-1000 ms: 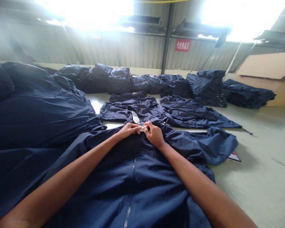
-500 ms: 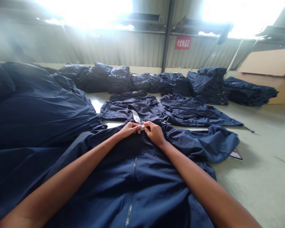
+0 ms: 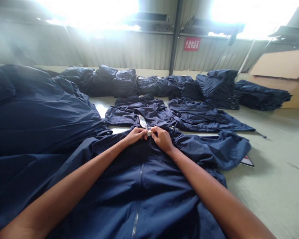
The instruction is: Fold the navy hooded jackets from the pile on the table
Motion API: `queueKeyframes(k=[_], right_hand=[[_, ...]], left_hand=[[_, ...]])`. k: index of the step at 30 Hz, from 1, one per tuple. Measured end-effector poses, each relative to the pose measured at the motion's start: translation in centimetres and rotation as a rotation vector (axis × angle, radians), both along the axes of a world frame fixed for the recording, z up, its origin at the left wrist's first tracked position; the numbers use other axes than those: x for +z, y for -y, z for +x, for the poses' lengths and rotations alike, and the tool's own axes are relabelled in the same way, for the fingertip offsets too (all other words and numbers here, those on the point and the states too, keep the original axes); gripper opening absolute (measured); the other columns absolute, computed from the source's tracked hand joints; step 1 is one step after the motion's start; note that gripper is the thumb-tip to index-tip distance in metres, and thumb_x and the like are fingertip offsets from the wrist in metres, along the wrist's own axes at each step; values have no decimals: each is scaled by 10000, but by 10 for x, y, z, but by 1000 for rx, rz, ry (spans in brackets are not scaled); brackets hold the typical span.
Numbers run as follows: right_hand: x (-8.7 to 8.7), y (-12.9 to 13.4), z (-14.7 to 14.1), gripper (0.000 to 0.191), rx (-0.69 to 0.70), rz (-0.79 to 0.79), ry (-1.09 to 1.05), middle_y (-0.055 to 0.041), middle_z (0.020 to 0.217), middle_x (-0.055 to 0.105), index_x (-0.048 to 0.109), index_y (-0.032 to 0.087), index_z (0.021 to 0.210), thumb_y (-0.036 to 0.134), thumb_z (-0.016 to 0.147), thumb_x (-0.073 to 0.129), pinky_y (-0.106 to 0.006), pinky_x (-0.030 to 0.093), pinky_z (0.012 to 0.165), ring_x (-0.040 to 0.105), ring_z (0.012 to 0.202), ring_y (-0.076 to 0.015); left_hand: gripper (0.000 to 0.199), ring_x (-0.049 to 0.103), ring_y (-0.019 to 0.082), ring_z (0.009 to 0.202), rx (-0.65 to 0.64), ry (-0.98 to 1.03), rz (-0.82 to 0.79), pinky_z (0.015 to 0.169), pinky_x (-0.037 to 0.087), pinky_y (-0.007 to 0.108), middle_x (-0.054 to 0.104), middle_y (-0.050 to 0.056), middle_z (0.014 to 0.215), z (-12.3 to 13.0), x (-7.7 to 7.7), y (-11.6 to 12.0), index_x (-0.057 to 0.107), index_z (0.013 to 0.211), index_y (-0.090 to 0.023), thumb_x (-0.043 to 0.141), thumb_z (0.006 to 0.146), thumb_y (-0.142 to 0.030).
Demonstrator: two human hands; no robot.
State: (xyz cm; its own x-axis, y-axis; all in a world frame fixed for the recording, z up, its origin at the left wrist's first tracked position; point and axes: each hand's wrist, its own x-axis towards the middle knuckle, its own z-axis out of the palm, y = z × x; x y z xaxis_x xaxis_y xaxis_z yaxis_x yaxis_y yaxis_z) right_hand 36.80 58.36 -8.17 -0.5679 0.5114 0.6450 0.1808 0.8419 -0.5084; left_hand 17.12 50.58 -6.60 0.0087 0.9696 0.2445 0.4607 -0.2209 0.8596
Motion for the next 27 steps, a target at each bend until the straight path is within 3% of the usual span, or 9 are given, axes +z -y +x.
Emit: queueKeyframes(k=[13,27], right_hand=[[2,1,0,135,-6,1,7,-45,961,757,695,218,1027,253,941,597,-294,480,728,617,703,-179],[1,1,0,119,2,11,3,-42,956,755,693,226,1012,252,948,596,-302,492,747,639,737,-190]], left_hand=[[618,504,117,539,47,-1,-9,598,427,244,763,80,681,2,-2,-2,747,650,-142,556,968,-637],[554,510,119,552,21,-6,-9,600,410,242,752,64,689,2,0,0,780,745,-132,575,957,-602]])
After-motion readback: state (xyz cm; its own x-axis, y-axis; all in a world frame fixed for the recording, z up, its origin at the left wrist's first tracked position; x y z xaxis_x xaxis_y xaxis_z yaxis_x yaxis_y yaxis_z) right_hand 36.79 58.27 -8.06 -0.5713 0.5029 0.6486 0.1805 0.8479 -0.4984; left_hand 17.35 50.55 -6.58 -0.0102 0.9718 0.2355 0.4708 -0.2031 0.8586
